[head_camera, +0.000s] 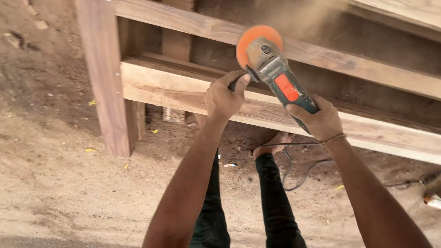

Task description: Sanding the surfaces of a wooden door or frame structure using an angle grinder with a sanding disc.

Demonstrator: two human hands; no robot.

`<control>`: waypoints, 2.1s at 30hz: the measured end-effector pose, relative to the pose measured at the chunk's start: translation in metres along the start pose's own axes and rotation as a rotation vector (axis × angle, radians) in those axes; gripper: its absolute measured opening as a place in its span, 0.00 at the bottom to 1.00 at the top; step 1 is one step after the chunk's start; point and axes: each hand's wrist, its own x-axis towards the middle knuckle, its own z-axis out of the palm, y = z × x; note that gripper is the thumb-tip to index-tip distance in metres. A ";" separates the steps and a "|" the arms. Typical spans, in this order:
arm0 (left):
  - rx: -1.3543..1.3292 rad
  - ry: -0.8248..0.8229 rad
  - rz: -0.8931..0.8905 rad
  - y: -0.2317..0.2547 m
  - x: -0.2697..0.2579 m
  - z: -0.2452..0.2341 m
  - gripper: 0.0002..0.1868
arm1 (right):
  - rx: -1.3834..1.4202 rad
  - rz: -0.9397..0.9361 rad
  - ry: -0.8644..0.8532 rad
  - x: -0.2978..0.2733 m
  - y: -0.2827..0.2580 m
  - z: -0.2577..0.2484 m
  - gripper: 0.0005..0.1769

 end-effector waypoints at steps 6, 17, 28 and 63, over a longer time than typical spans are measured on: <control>0.010 -0.077 0.034 0.032 -0.019 0.062 0.21 | -0.034 0.154 0.000 -0.017 0.051 -0.043 0.36; 0.069 -0.197 0.016 0.083 -0.045 0.169 0.21 | 0.113 0.152 0.088 -0.037 0.167 -0.102 0.37; 0.139 -0.265 0.083 0.125 -0.066 0.279 0.19 | 0.080 0.184 0.181 -0.049 0.274 -0.160 0.36; 0.090 -0.087 0.072 0.032 -0.057 0.128 0.12 | -0.018 0.163 -0.098 -0.021 0.122 -0.055 0.38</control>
